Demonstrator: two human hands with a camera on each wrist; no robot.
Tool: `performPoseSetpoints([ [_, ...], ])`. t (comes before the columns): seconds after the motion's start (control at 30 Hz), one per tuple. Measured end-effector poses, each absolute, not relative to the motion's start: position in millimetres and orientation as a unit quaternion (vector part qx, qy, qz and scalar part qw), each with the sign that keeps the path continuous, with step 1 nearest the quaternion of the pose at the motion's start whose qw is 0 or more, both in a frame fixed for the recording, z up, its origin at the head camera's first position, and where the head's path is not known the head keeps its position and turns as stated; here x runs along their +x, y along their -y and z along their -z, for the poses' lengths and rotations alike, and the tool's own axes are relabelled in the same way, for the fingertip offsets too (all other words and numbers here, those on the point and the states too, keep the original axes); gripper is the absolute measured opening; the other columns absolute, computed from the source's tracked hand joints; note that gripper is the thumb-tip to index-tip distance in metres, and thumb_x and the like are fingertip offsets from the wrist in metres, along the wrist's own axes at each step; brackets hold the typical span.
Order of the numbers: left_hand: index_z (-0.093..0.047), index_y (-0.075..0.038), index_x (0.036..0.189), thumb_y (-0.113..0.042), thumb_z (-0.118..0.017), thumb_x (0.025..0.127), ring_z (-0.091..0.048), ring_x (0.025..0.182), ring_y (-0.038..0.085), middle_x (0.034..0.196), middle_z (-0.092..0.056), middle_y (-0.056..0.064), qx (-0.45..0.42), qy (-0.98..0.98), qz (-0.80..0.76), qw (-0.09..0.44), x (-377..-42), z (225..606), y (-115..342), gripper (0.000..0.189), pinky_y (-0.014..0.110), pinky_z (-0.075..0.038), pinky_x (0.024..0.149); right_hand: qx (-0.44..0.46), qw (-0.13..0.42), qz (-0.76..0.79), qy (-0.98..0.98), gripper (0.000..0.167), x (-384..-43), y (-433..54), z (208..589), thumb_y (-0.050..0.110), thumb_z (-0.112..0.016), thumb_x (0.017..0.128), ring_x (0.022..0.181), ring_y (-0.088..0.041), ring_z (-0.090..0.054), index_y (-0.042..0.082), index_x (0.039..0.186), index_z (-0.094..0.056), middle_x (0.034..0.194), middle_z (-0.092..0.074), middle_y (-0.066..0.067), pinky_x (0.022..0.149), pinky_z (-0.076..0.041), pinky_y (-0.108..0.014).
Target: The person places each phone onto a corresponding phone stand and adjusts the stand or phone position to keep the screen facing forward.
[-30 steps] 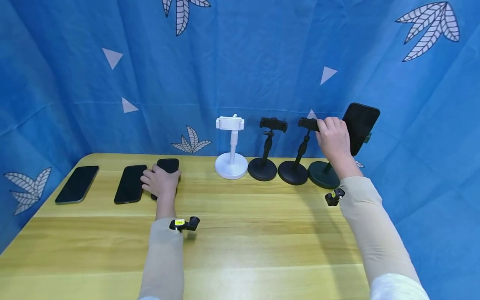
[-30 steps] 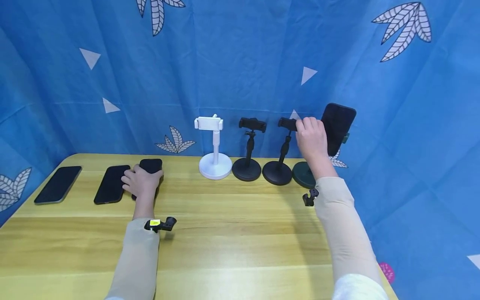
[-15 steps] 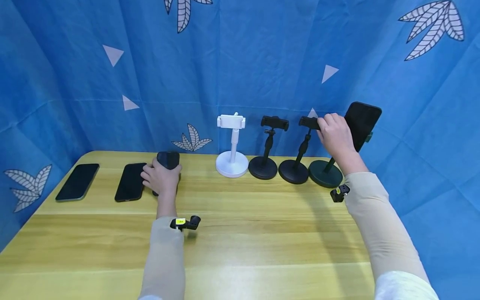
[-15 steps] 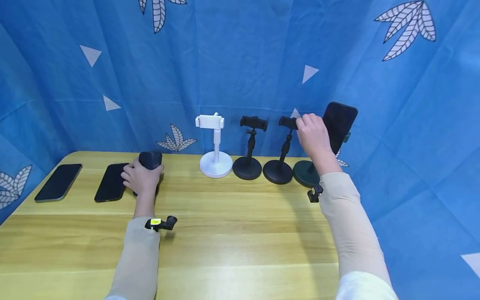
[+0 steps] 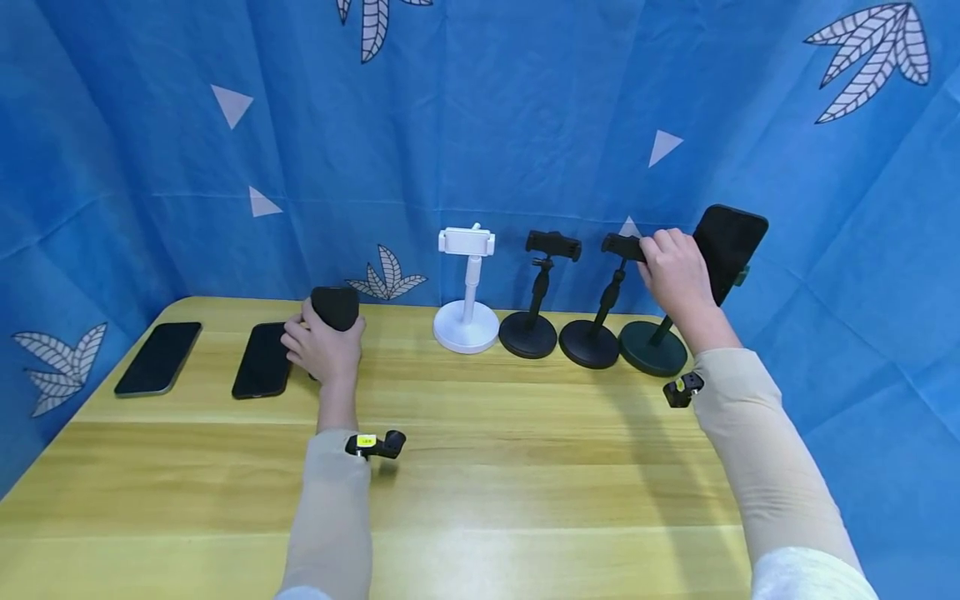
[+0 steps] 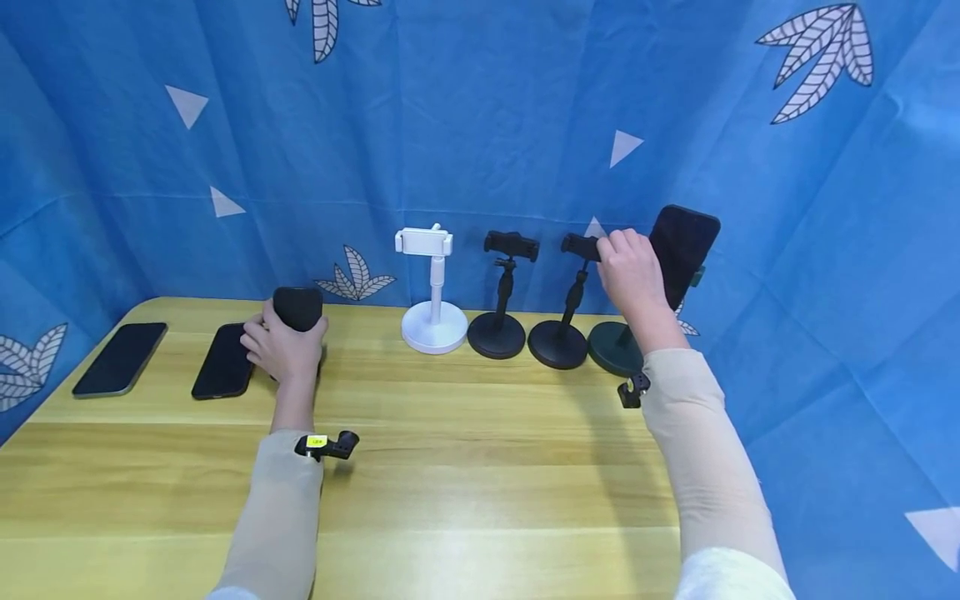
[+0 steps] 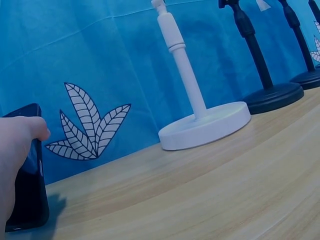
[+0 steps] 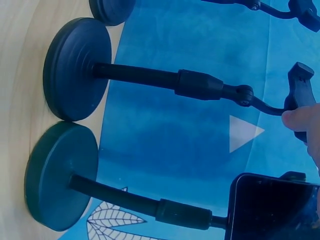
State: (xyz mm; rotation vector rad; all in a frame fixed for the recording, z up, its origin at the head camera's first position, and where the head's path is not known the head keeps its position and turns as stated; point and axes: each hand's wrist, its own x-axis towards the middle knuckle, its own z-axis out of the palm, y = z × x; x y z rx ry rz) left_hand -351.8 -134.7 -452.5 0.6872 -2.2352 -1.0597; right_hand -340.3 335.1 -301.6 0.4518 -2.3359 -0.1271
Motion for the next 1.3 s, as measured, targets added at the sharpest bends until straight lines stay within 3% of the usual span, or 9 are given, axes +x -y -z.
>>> performPoseSetpoints([
  [0.67,-0.039,-0.016,0.148,-0.049,-0.078,0.075,-0.031,0.127,0.037,0.137,-0.039,0.017,0.231,0.812,0.4,0.357,-345.3,427.1,130.2,0.09,0.058,-0.031,0.097,0.173,0.402,0.033,0.898,0.02,-341.5,-334.7,307.4,0.005,-0.071,0.087,0.088,-0.039,-0.052,-0.008,0.099,-0.061,0.089,-0.057,-0.022,0.082,-0.047,-0.051],
  [1.3,-0.037,-0.019,0.145,-0.049,-0.078,0.074,-0.032,0.128,0.035,0.139,-0.036,0.014,0.213,0.795,0.436,0.365,-337.3,402.0,127.5,0.087,0.058,-0.033,0.099,0.169,0.401,0.025,0.9,0.019,-343.9,-336.6,309.0,0.005,-0.07,0.088,0.087,-0.038,-0.051,-0.008,0.099,-0.061,0.087,-0.055,-0.021,0.082,-0.047,-0.051],
])
